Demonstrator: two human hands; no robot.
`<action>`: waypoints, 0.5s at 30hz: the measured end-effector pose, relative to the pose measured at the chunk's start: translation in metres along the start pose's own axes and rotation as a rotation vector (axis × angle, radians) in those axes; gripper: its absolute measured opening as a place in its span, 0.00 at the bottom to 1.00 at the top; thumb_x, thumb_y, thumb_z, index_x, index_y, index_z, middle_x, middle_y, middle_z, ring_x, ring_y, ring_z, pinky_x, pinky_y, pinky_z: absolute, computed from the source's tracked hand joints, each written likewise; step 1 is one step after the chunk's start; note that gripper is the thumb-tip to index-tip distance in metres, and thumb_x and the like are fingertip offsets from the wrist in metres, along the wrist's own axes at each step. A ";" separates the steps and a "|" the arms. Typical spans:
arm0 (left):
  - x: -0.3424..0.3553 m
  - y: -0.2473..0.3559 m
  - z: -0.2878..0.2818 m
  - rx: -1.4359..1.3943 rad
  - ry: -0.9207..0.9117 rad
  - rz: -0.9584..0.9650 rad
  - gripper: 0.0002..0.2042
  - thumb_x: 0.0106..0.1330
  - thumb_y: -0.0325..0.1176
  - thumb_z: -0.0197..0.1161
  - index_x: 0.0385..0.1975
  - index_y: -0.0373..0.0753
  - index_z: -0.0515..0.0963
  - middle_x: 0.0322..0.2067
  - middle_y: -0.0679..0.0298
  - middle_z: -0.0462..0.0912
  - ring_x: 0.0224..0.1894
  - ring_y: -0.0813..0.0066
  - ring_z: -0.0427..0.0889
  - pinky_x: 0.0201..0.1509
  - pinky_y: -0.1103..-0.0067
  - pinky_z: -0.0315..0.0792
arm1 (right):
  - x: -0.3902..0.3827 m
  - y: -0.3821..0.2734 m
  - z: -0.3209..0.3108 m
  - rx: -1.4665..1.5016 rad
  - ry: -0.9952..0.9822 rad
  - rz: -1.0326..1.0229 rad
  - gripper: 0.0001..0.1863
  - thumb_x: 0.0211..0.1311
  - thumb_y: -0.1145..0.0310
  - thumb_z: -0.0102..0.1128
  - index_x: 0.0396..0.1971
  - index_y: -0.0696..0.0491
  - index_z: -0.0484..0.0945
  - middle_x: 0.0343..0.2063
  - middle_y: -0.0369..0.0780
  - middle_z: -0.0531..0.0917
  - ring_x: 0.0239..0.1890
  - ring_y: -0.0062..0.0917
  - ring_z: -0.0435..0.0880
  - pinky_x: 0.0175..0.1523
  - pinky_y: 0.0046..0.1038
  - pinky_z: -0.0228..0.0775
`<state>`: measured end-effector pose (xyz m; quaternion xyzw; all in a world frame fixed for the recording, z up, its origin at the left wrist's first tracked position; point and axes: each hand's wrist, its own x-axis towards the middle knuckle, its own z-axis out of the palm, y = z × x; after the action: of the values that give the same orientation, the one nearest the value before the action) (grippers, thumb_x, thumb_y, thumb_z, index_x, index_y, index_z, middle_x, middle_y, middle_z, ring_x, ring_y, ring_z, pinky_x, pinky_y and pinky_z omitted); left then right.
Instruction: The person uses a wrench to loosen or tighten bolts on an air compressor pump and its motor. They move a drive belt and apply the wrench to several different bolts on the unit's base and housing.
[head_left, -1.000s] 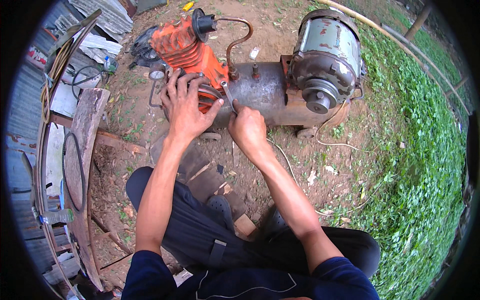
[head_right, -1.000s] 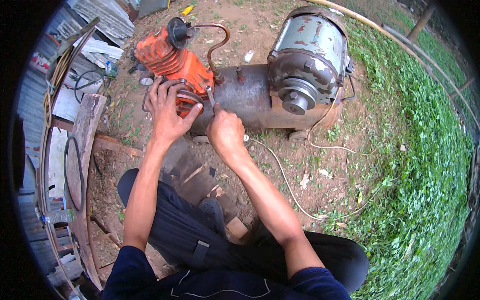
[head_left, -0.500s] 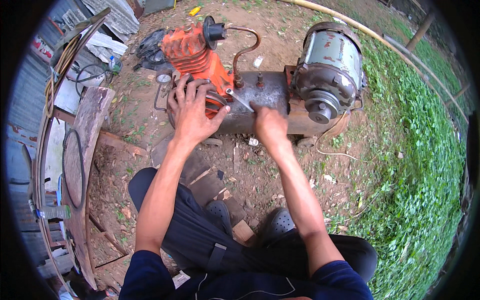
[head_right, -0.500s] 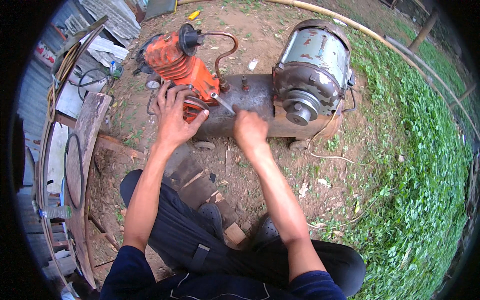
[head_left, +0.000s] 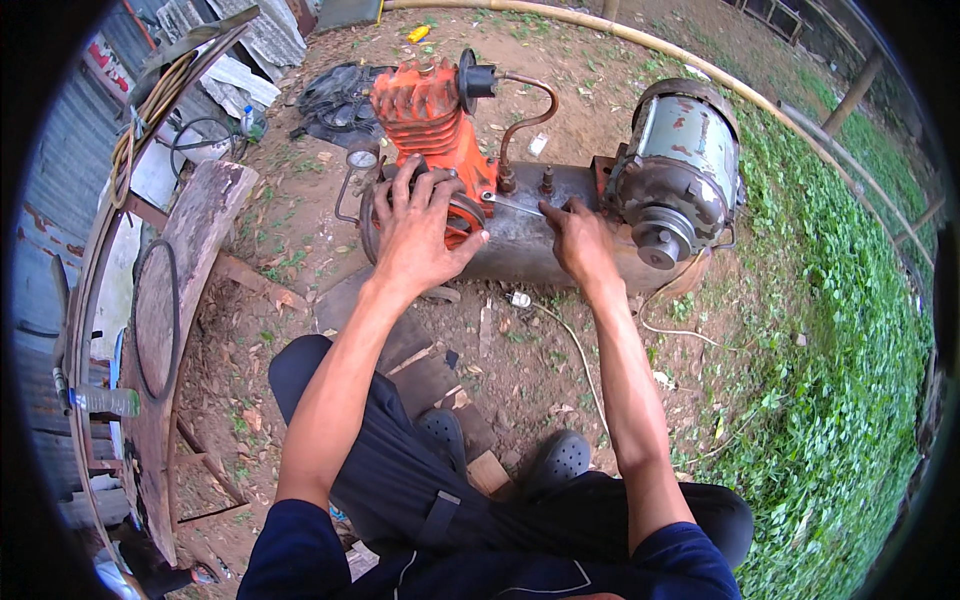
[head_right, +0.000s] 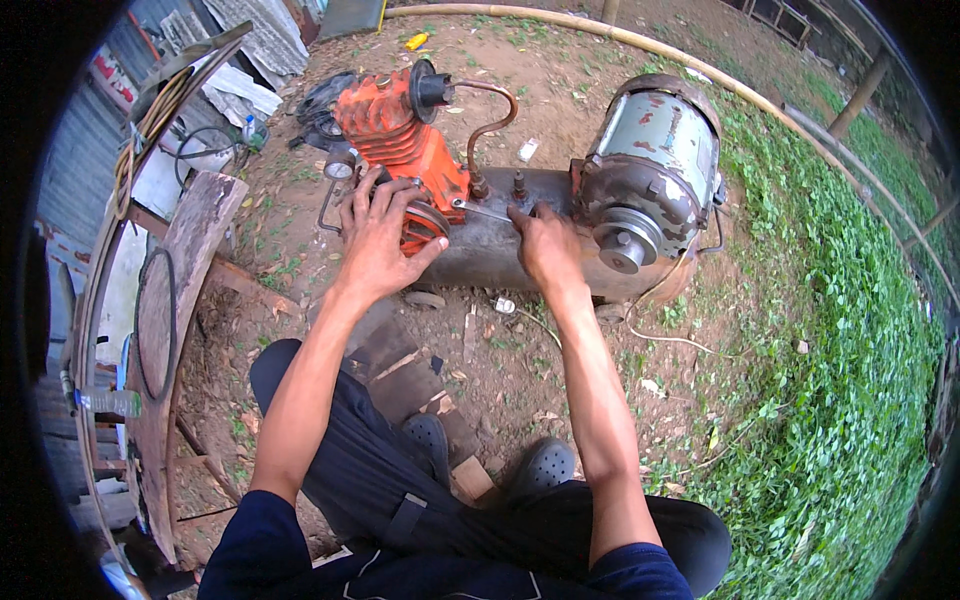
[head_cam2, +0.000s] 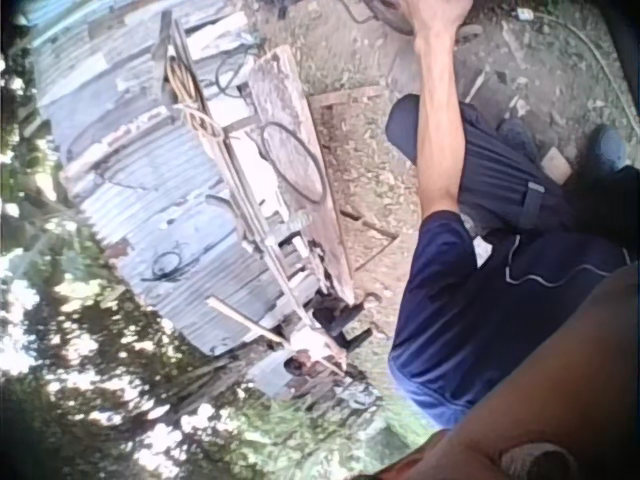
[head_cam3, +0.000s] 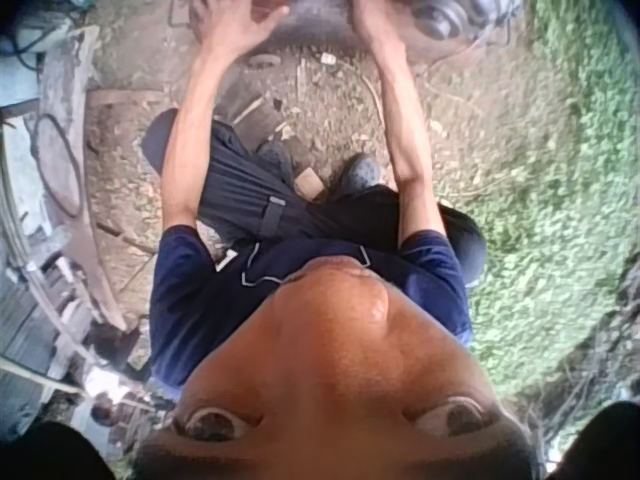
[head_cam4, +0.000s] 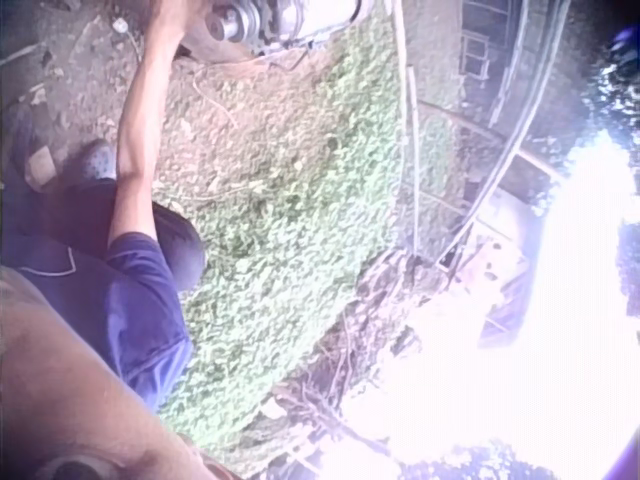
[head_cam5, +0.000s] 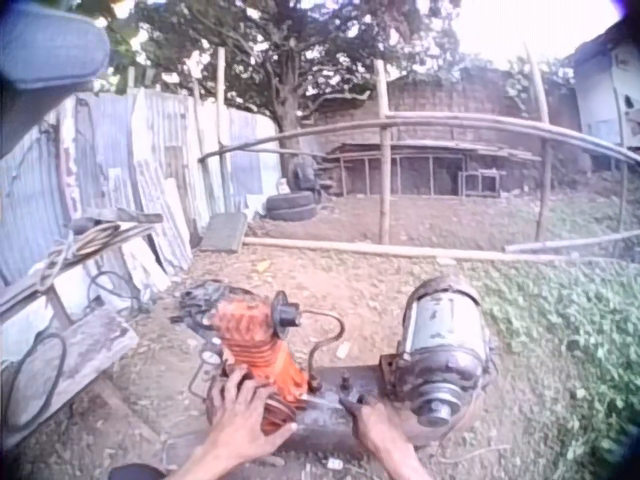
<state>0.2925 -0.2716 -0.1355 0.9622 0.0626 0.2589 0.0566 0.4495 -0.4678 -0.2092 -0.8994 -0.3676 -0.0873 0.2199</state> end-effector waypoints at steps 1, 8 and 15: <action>-0.001 -0.001 -0.002 -0.001 -0.016 -0.007 0.31 0.53 0.52 0.73 0.55 0.43 0.74 0.59 0.58 0.70 0.73 0.51 0.51 0.71 0.49 0.46 | -0.003 -0.015 -0.010 -0.002 -0.038 0.042 0.23 0.62 0.76 0.51 0.55 0.44 0.82 0.43 0.51 0.81 0.45 0.47 0.84 0.52 0.44 0.77; 0.000 0.002 -0.002 -0.016 0.027 0.001 0.31 0.52 0.52 0.73 0.52 0.39 0.76 0.57 0.56 0.72 0.72 0.50 0.53 0.70 0.49 0.47 | -0.027 -0.081 -0.017 0.132 -0.067 0.205 0.13 0.62 0.73 0.56 0.45 0.52 0.83 0.38 0.52 0.82 0.38 0.49 0.87 0.42 0.47 0.80; 0.000 -0.003 0.001 -0.025 0.036 0.013 0.29 0.53 0.49 0.72 0.51 0.40 0.76 0.57 0.57 0.72 0.72 0.50 0.53 0.69 0.49 0.47 | -0.036 -0.105 0.005 0.098 -0.130 0.224 0.17 0.60 0.74 0.54 0.50 0.61 0.78 0.37 0.54 0.82 0.34 0.51 0.87 0.39 0.47 0.81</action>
<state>0.2927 -0.2689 -0.1373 0.9569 0.0540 0.2776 0.0658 0.3501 -0.4210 -0.1901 -0.9268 -0.2821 0.0141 0.2477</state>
